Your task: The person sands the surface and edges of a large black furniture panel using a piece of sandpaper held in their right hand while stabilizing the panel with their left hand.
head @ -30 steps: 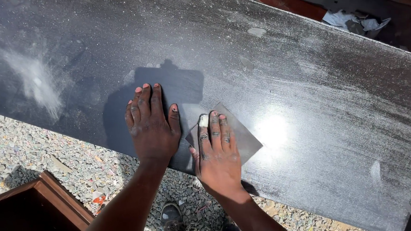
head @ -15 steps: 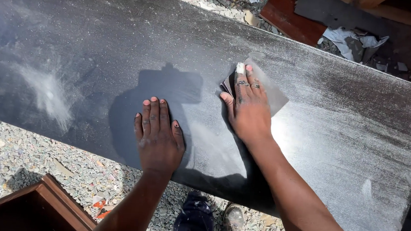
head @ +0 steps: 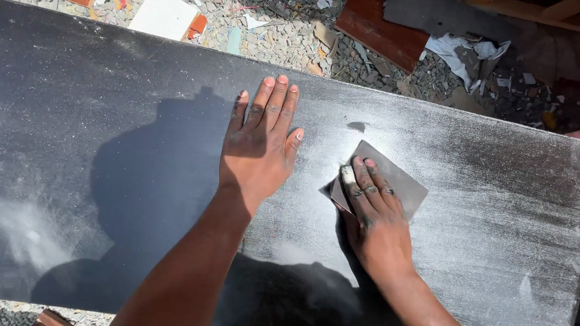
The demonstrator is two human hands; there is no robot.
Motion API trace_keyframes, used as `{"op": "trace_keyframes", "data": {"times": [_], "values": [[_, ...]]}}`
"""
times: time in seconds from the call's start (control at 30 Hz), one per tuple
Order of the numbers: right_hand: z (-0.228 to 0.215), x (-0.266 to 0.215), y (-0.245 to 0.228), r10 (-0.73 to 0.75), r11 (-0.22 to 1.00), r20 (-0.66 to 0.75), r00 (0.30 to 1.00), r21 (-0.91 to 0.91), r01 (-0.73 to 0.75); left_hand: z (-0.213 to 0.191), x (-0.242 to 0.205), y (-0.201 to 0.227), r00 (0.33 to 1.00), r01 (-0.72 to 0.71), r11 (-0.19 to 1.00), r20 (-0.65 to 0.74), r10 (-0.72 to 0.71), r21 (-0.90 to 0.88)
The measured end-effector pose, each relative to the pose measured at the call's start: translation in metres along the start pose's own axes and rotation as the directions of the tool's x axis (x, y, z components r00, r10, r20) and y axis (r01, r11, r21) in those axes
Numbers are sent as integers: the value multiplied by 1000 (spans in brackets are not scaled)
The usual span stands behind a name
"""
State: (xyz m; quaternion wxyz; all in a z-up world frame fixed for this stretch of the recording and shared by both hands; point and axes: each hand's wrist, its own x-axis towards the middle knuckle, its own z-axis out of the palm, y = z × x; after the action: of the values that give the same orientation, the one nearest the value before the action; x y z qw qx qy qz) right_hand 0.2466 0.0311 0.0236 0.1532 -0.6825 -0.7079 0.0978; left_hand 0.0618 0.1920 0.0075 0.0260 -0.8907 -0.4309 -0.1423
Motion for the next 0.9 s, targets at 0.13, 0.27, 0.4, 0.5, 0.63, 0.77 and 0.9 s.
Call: {"op": "trace_keyframes", "data": {"times": [0.13, 0.27, 0.4, 0.5, 0.63, 0.77, 0.9], "values": [[11, -55, 15, 208, 978, -174, 962, 19, -208, 1, 9, 1, 1000, 11, 1000, 8, -11, 12], [31, 7, -2, 114, 992, -140, 984, -39, -120, 3, 11, 0, 999, 37, 999, 32, -37, 22], [10, -29, 16, 191, 972, 2, 982, -139, -189, 3, 9, -1, 993, 42, 999, 110, -43, 10], [20, -46, 2, 305, 949, 25, 952, -90, -302, 5, 10, 2, 988, 73, 997, 138, -72, 0], [19, 21, -7, 44, 997, -53, 998, -56, -47, 1, 7, 0, 991, 61, 997, 118, -55, -43], [-5, -9, 12, 42, 988, 31, 999, -147, -37, -2, 16, 3, 997, 63, 993, 44, -59, -101], [28, 12, -3, -36, 995, -3, 999, -94, 36, -2, 11, 2, 996, 81, 992, 51, -77, -95]]}}
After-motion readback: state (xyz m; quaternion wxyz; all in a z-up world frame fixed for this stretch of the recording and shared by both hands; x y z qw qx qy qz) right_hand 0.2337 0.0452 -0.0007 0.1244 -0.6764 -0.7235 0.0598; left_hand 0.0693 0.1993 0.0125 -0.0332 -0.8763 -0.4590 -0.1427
